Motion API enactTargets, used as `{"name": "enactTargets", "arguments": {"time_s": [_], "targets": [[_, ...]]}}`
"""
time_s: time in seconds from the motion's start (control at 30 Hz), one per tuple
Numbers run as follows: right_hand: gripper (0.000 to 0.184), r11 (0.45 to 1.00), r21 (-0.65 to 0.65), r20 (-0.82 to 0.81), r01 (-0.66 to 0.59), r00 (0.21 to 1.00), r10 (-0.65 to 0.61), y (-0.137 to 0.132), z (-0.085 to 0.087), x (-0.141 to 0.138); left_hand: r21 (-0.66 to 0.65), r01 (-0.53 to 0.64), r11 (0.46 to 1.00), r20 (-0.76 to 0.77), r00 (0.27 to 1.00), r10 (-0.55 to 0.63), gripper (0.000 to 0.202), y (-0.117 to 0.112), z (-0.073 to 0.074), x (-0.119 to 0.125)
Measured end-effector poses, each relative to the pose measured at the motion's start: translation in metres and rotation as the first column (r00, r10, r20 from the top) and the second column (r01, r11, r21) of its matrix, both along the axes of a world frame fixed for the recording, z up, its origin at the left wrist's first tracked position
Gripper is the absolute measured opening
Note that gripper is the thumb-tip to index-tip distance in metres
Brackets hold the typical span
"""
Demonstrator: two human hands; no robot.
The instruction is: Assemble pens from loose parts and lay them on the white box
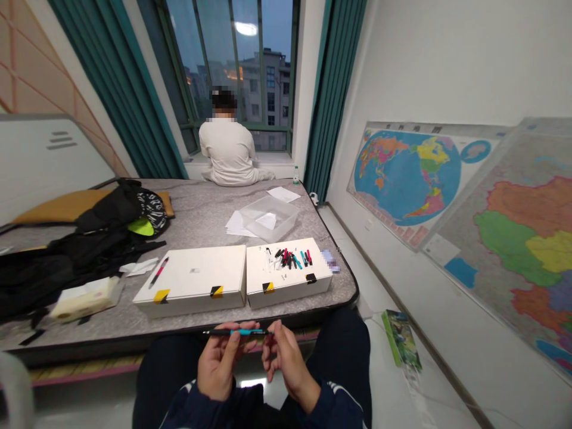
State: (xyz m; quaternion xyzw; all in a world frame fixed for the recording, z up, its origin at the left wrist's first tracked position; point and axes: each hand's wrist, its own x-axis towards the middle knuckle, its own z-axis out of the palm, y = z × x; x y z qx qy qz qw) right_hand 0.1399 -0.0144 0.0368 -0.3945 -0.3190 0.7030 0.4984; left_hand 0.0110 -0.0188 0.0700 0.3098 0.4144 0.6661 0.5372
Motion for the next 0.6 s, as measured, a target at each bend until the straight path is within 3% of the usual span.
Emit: {"name": "enactTargets", "arguments": {"time_s": [0.13,0.3,0.43,0.6], "targets": [[0.042,0.988,0.155,0.046,-0.018,0.999,0.011,-0.005,0.007,0.003,0.011,-0.009,1.0,0.027,1.0,0.009,0.037,-0.001,0.002,0.0],[0.043,0.936,0.349,0.206,0.039,0.971,-0.117,-0.007,0.008,0.003,0.007,-0.011,1.0,0.044,0.999,0.011,0.038,-0.005,0.005,0.003],[0.054,0.955,0.295,0.179,0.018,0.981,-0.074,-0.005,0.0,0.001,0.003,-0.011,1.0,0.046,0.999,0.011,0.039,-0.006,0.007,0.004],[0.043,0.977,0.204,0.119,0.062,0.989,-0.087,-0.001,-0.003,-0.001,0.004,-0.027,1.0,0.034,0.999,0.026,0.039,-0.007,0.006,0.003]]}}
